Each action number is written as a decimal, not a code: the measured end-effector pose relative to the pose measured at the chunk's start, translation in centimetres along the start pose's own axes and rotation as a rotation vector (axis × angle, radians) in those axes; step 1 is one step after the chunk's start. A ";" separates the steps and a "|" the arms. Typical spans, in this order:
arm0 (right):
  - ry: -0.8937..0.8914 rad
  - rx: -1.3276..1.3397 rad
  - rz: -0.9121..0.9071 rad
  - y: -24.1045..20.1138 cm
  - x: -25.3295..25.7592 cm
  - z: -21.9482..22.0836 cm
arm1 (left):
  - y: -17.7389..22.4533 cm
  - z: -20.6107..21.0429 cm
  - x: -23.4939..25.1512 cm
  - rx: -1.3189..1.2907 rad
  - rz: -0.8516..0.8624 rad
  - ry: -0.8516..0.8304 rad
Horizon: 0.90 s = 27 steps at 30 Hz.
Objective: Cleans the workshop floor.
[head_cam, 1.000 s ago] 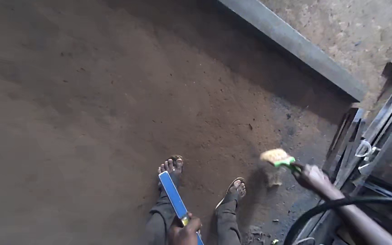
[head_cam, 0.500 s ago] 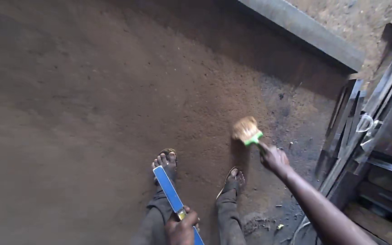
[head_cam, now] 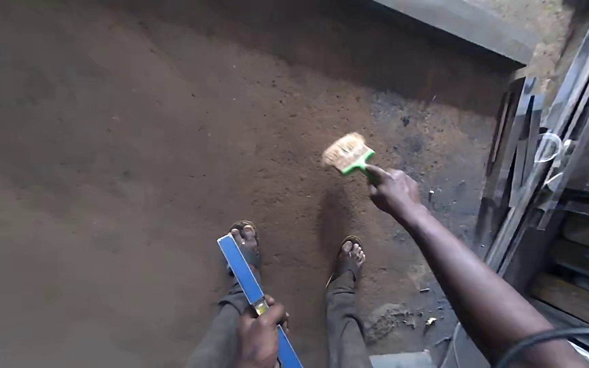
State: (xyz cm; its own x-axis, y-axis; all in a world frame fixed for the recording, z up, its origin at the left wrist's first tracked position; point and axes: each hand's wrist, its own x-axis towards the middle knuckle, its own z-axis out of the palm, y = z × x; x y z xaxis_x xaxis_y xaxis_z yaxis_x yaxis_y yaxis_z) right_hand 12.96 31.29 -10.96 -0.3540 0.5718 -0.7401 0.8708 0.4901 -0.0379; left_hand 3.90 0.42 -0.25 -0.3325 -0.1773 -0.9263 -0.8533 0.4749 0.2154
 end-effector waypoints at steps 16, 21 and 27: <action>-0.503 0.019 0.508 20.5 -23.8 17.0 | 0.2 0.7 -0.6 0.101 0.021 -0.085; -0.197 0.136 0.408 17.3 -17.9 13.3 | -1.1 2.0 -0.9 0.213 0.065 -0.108; -0.039 0.158 0.129 12.2 -6.2 8.6 | -1.1 5.5 -1.8 0.307 0.183 -0.148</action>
State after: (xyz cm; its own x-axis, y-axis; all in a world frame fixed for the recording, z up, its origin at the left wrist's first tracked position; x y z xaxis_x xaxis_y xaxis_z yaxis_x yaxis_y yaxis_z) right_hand 28.71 28.02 -12.63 -0.2251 0.5957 -0.7710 0.9518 0.3037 -0.0433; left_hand 7.63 4.94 -0.46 -0.3873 0.0498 -0.9206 -0.6178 0.7272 0.2992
